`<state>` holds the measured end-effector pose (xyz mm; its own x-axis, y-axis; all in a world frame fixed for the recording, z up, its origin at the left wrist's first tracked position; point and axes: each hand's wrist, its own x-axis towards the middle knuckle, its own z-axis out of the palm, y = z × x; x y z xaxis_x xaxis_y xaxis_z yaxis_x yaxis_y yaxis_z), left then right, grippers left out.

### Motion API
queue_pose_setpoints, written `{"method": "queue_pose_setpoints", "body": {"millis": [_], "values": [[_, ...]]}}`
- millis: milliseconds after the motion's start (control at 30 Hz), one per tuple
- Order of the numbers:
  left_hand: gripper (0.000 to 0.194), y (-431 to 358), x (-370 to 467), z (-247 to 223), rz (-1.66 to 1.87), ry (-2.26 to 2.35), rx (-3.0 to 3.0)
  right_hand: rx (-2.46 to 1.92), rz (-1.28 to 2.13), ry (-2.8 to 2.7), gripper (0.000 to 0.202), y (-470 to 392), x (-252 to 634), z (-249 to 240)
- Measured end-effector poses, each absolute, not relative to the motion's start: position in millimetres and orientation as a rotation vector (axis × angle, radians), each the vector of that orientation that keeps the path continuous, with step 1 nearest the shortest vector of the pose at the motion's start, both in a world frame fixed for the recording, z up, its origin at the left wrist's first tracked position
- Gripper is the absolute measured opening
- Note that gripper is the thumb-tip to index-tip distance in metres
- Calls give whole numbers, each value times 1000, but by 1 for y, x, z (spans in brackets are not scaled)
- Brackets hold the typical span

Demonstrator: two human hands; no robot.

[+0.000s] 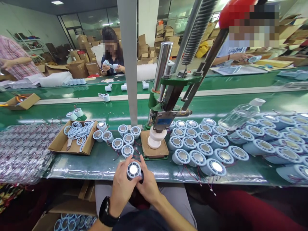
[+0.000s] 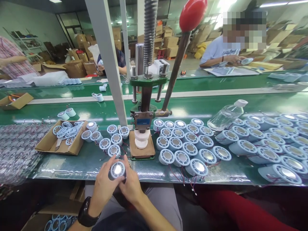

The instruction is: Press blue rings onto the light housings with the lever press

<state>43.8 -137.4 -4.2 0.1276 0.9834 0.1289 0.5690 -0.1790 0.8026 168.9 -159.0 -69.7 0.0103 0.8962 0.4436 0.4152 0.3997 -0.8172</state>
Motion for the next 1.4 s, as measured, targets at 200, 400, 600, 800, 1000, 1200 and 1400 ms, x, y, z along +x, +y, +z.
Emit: {"method": "queue_pose_setpoints", "body": {"millis": [200, 400, 600, 800, 1000, 1200, 1400], "values": [[74, -139, 43, -11, 944, 1461, 1807, -1215, 555, -1687, 90, -161, 172, -69], [53, -147, 45, -39, 1053, 1399, 1854, -1280, 672, -1894, 84, -160, 186, -58], [52, -150, 41, -48, 945, 1333, 1845, -1170, 359, -2085, 79, -150, 257, 56], [52, -121, 60, -2, 857, 1370, 1798, -1250, -643, -1608, 44, -90, 329, 280], [53, -53, 115, 42, 943, 1303, 1775, -1270, -161, -1463, 45, -6, 343, 312], [58, -28, 124, 24, 1082, 1108, 1601, -1080, -126, -1395, 41, 3, 343, 296], [57, -31, 151, 9, 1082, 845, 1503, -1078, -140, -1364, 36, -4, 341, 297]]}}
